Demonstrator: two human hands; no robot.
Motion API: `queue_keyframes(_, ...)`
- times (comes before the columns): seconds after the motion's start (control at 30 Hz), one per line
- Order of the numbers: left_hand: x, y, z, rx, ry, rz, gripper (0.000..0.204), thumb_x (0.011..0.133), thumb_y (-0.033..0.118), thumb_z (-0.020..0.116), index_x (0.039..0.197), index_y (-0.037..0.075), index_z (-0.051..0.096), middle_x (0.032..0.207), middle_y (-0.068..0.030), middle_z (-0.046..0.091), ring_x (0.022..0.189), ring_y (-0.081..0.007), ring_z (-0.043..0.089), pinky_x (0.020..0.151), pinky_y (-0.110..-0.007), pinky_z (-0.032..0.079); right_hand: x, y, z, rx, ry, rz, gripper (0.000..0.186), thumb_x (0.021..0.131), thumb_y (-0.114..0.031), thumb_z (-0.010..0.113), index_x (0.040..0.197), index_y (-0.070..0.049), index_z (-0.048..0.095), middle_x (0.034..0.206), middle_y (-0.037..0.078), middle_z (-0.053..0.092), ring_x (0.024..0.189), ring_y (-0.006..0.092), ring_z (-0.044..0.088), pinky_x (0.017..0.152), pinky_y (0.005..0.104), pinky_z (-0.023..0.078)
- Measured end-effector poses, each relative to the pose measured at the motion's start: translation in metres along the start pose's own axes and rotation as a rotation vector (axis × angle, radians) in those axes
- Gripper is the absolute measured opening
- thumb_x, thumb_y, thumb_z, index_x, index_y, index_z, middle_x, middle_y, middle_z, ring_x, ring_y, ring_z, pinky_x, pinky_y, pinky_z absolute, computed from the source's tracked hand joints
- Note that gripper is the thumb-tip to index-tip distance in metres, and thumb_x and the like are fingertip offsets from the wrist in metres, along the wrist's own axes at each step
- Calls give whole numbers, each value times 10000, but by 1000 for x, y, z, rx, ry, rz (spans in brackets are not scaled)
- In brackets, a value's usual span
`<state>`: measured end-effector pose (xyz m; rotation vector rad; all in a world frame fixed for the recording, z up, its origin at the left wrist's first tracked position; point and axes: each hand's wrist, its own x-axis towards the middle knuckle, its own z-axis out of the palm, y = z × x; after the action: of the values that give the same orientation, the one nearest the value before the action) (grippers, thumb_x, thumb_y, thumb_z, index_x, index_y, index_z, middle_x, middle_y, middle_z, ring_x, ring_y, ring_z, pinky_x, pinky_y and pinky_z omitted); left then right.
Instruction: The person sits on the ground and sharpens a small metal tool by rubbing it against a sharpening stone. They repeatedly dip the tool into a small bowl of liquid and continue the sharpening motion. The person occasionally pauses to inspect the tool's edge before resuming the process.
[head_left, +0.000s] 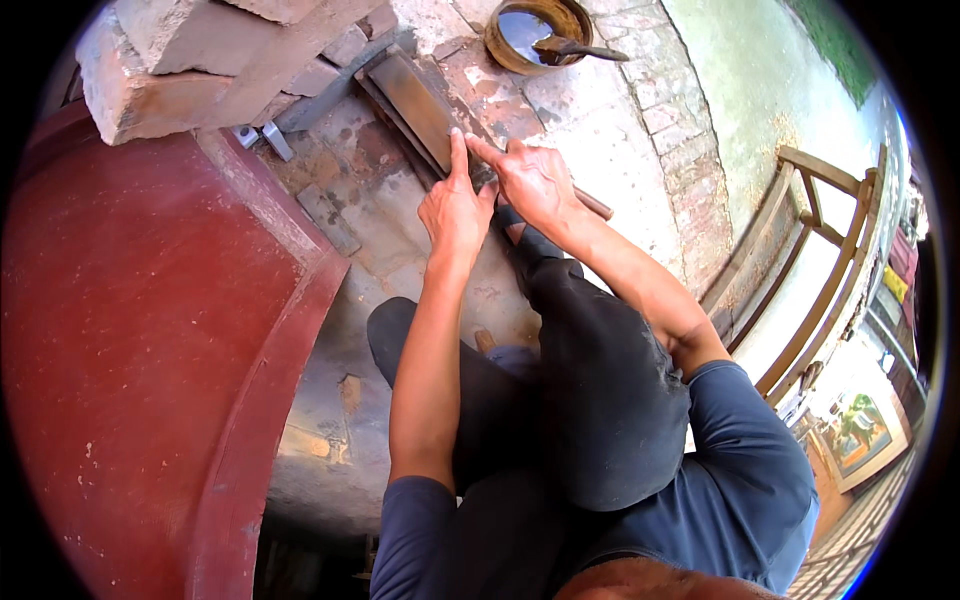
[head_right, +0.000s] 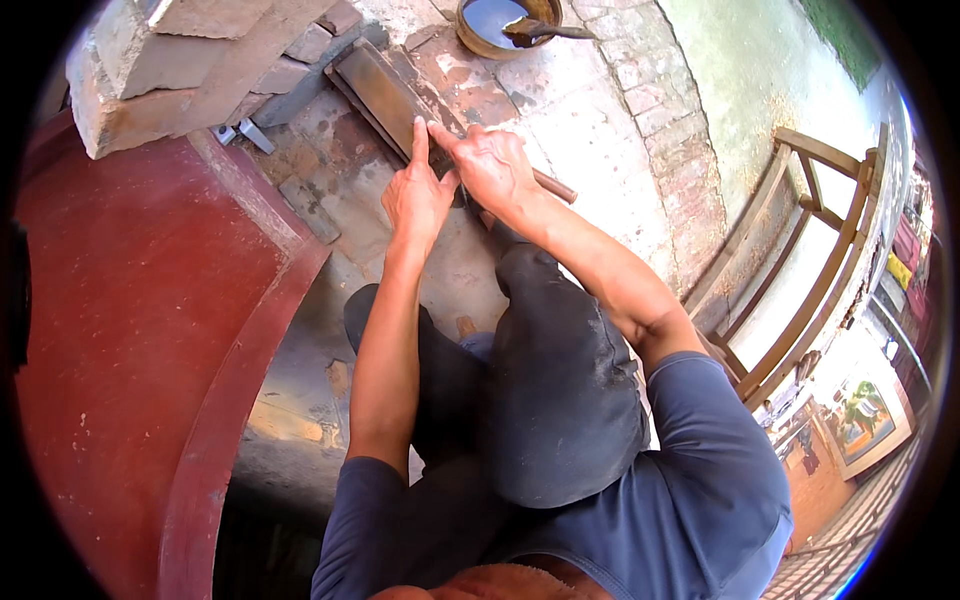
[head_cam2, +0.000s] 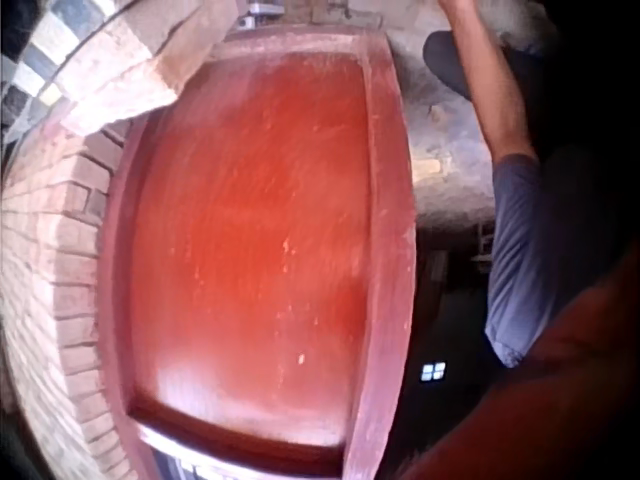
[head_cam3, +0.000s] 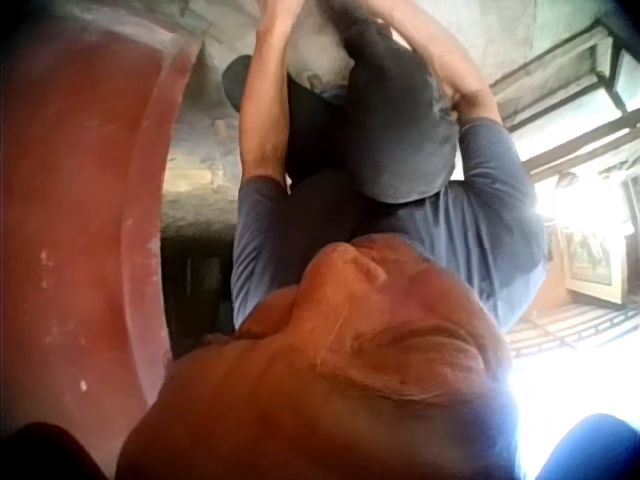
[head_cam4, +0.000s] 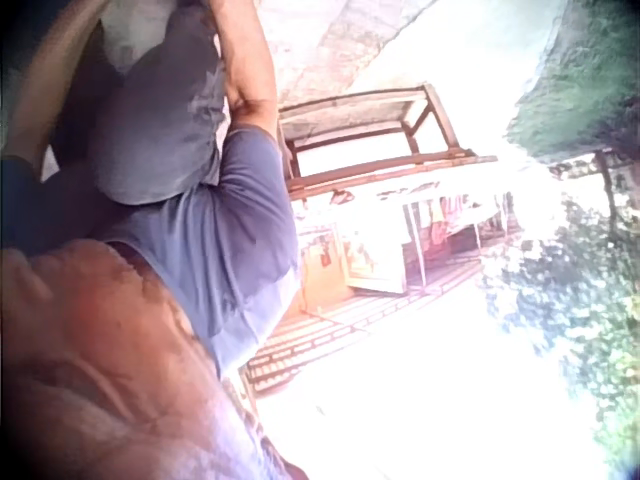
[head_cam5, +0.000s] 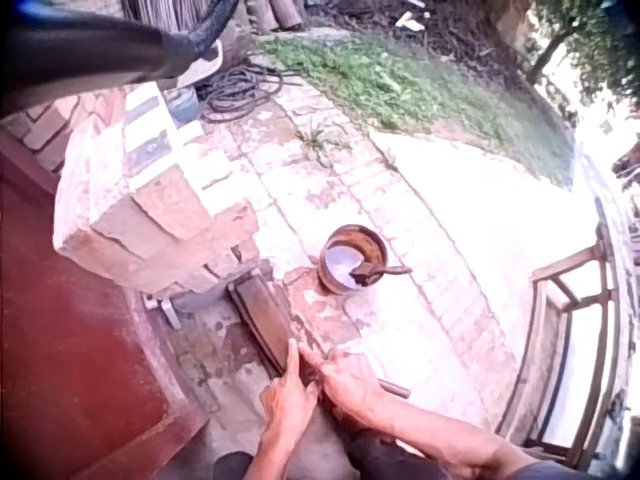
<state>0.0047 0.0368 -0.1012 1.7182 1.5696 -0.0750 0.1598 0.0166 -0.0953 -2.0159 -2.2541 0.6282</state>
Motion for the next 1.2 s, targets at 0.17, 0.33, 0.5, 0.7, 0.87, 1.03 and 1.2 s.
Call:
queue_keyframes(0.17, -22, -5, 24, 34, -48, -6, 1075, 902, 396, 824, 1748, 261, 174, 833, -233, 762, 801, -469, 749, 727, -562, 577, -27, 3, 0, 20, -36, -5, 747, 834, -108, 733, 1565, -189, 601, 850, 221, 711, 710, 354, 750, 589, 455, 578)
queue_keyframes(0.33, 0, -2, 10, -10, -18, -30, 1016, 914, 357, 821, 1731, 238, 230, 861, -223, 764, 807, -437, 750, 719, -553, 568, -7, 5, 8, -15, 36, -39, 701, 834, -136, 738, 1526, -165, 627, 837, 208, 716, 712, 366, 749, 600, 468, 585)
queue_keyframes(0.5, -28, 3, 22, 28, -37, -9, 1096, 869, 335, 856, 1744, 232, 203, 840, -245, 765, 803, -466, 757, 705, -546, 582, -33, 6, 0, 37, -61, -7, 758, 809, -114, 752, 1550, -176, 608, 861, 248, 713, 736, 381, 755, 639, 472, 605)
queue_keyframes(0.7, -9, -7, 21, -3, 44, 14, 1043, 894, 348, 838, 1737, 236, 235, 845, -246, 756, 776, -453, 746, 700, -553, 565, -8, 3, -1, 66, -29, -15, 690, 859, -120, 700, 1541, -187, 613, 880, 236, 721, 741, 375, 755, 615, 482, 583)
queue_keyframes(0.87, -21, 4, 26, 5, -11, -30, 1096, 869, 326, 858, 1744, 245, 202, 868, -253, 764, 792, -466, 744, 714, -564, 570, -29, 5, 3, 72, -13, 16, 718, 857, -138, 717, 1562, -193, 590, 877, 237, 721, 749, 391, 755, 633, 485, 588)
queue_keyframes(1.03, -13, -7, 18, -18, 38, 2, 1033, 897, 325, 836, 1736, 225, 241, 819, -240, 747, 781, -450, 742, 713, -546, 560, -16, -1, -2, 50, -61, 9, 734, 843, -140, 741, 1559, -187, 584, 885, 238, 722, 750, 386, 757, 654, 484, 602)
queue_keyframes(1.2, -26, 5, 26, 13, -15, -16, 1064, 896, 340, 836, 1742, 218, 204, 832, -255, 755, 799, -462, 753, 714, -553, 570, -32, 2, 0, 52, -51, 37, 717, 863, -108, 696, 1567, -207, 601, 873, 250, 707, 739, 368, 759, 625, 438, 598)
